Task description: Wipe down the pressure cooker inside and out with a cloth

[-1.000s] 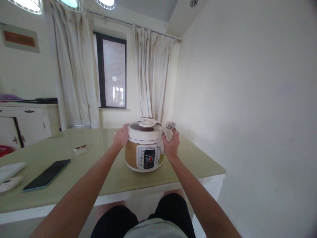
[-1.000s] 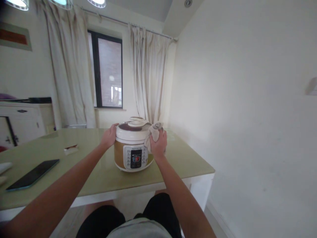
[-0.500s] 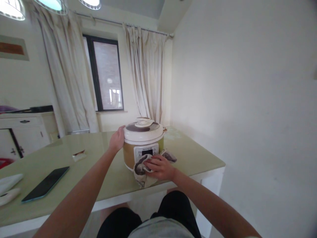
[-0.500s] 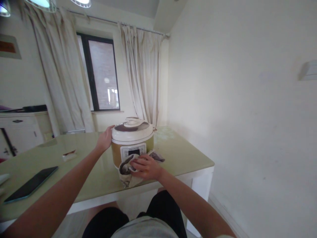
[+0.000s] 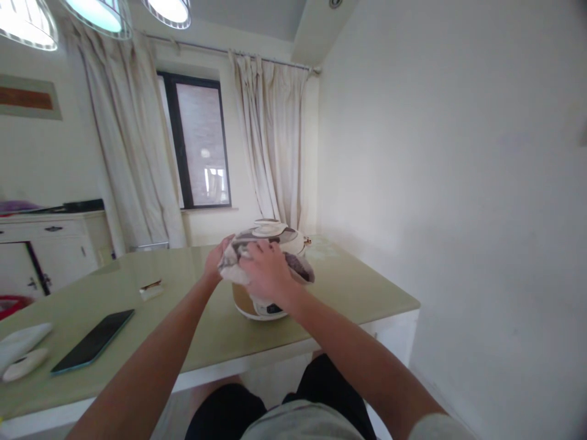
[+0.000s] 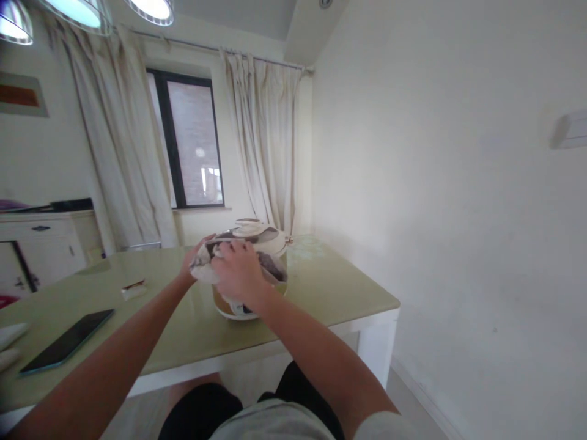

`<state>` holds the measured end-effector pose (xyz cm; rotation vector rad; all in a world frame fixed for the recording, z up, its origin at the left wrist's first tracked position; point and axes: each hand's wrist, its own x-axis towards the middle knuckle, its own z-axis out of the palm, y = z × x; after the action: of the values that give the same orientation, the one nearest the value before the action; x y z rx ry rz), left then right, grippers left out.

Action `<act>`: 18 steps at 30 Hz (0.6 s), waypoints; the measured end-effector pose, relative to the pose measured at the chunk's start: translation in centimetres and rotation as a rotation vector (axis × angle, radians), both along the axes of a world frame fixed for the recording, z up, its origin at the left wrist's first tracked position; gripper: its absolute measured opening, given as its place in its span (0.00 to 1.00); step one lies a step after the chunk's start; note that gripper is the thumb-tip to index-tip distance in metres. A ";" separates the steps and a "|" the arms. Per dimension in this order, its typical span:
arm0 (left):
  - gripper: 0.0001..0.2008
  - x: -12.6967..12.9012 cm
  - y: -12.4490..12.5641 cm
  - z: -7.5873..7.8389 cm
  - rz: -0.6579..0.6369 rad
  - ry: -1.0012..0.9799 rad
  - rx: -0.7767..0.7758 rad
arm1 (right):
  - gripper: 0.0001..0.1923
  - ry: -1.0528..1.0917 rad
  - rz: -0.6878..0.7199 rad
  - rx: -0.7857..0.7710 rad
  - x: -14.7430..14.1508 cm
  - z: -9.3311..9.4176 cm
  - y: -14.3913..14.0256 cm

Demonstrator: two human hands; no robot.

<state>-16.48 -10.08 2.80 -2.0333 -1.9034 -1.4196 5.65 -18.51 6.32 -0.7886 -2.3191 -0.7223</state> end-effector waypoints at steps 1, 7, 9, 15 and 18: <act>0.34 -0.2 0.0 0.0 -0.011 0.005 -0.002 | 0.11 -0.080 0.051 0.024 -1.0 -1.6 -0.3; 0.35 -0.9 0.3 -0.7 -0.108 -0.030 0.080 | 0.11 -0.352 0.233 0.013 -3.8 -11.8 0.2; 0.35 -1.0 0.5 -0.8 -0.128 -0.035 0.087 | 0.10 -0.340 0.258 0.049 -3.3 -11.6 0.5; 0.35 -1.1 0.7 -1.1 -0.155 -0.076 0.114 | 0.06 -0.210 0.212 0.101 -0.4 -4.6 0.4; 0.35 -1.2 0.9 -1.2 -0.169 -0.086 0.118 | 0.13 -0.096 0.165 0.073 1.1 -2.5 0.9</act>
<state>-17.69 -9.23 1.57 -2.1545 -1.6657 -1.6389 6.75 -17.57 3.83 -0.5337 -2.3949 -0.7818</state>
